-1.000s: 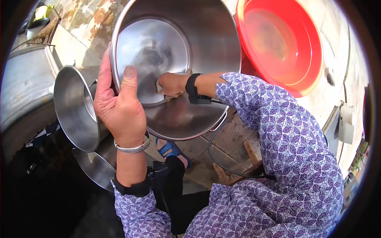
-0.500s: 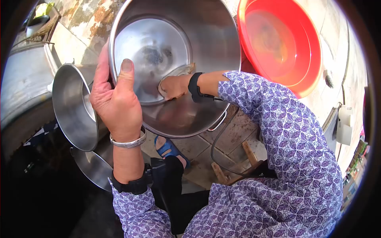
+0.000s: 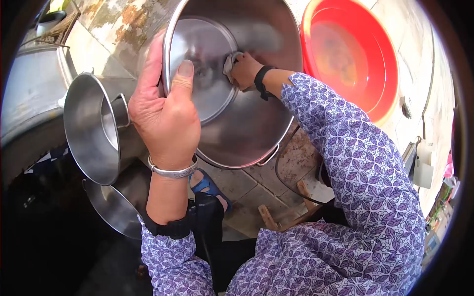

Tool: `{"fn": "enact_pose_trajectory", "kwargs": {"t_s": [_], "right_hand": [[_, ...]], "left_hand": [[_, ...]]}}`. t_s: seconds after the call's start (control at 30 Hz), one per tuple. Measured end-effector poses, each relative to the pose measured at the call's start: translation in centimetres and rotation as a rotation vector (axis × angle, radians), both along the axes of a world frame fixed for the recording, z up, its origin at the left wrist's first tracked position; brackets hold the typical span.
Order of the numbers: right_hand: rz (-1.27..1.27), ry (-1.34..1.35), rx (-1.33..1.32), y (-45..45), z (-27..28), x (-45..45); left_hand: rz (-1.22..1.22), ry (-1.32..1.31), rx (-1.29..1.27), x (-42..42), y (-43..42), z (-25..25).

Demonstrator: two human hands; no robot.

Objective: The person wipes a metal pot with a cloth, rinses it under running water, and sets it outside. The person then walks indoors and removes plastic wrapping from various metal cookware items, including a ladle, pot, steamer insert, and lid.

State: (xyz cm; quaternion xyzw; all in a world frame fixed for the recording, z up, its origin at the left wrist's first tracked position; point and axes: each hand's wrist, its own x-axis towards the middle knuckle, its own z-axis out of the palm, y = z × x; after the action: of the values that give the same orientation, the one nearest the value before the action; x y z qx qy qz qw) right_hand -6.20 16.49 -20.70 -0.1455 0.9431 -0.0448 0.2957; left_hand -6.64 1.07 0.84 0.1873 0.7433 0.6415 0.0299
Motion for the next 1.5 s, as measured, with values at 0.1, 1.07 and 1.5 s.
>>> {"fn": "enact_pose_trajectory", "kwargs": {"t_s": [0.1, 1.07, 1.5], "right_hand": [[-0.015, -0.329, -0.636, -6.1, -2.2, 3.8], [-0.446, 1.334, -0.492, 5.0, 11.7, -6.4], [-0.182, -0.153, -0.248, 1.5, -1.9, -1.2]], "left_hand": [[0.023, 0.006, 0.006, -0.1, -0.2, -0.2], [0.042, -0.003, 0.021, -0.6, -0.3, -0.4], [0.006, -0.037, 0.034, -0.7, -0.4, -0.7]]}}
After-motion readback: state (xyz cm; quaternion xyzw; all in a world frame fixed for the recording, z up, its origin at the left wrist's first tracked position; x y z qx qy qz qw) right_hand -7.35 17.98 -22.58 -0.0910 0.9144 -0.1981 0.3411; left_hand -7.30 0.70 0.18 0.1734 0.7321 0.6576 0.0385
